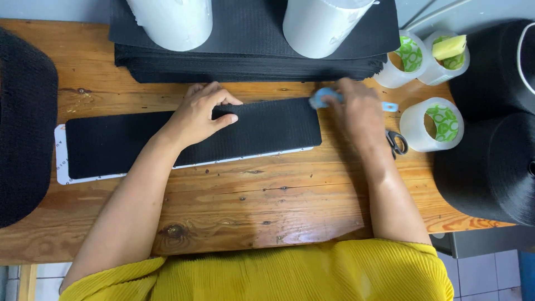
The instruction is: Smoothing a black strap onto an adhesive backing using a small plastic tool
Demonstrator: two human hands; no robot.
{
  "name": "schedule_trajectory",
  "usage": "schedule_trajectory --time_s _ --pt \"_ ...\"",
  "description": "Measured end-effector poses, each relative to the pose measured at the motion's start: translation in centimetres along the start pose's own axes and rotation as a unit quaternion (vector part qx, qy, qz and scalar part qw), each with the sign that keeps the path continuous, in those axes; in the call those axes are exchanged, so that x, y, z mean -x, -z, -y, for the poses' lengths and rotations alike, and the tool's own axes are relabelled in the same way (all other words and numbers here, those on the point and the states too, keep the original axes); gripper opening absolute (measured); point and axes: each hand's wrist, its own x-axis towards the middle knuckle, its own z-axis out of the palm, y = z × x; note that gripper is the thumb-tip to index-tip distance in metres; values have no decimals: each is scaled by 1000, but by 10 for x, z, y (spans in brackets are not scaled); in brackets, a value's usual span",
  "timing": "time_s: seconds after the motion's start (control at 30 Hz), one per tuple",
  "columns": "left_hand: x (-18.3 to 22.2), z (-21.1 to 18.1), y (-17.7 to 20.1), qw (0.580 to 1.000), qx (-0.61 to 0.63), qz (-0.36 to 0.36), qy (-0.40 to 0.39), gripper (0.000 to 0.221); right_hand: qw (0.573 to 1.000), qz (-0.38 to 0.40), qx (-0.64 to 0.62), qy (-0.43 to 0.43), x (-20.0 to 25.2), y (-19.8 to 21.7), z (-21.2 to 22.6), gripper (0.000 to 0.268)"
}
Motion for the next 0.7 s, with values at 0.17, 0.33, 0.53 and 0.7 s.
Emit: schedule_trajectory --time_s 0.17,0.33,0.53,0.7 --pt "1 -4 3 1000 8 1 1 28 996 -14 -91 -9 -3 36 36 24" --pt "1 -8 6 1000 14 8 -1 29 986 81 -148 -3 3 2 46 29" --pt "0 -7 6 1000 15 -1 1 28 999 -14 -14 -26 -5 1 15 27" --pt "0 -7 5 1000 18 -4 0 30 991 -23 -106 -84 -3 14 28 29"
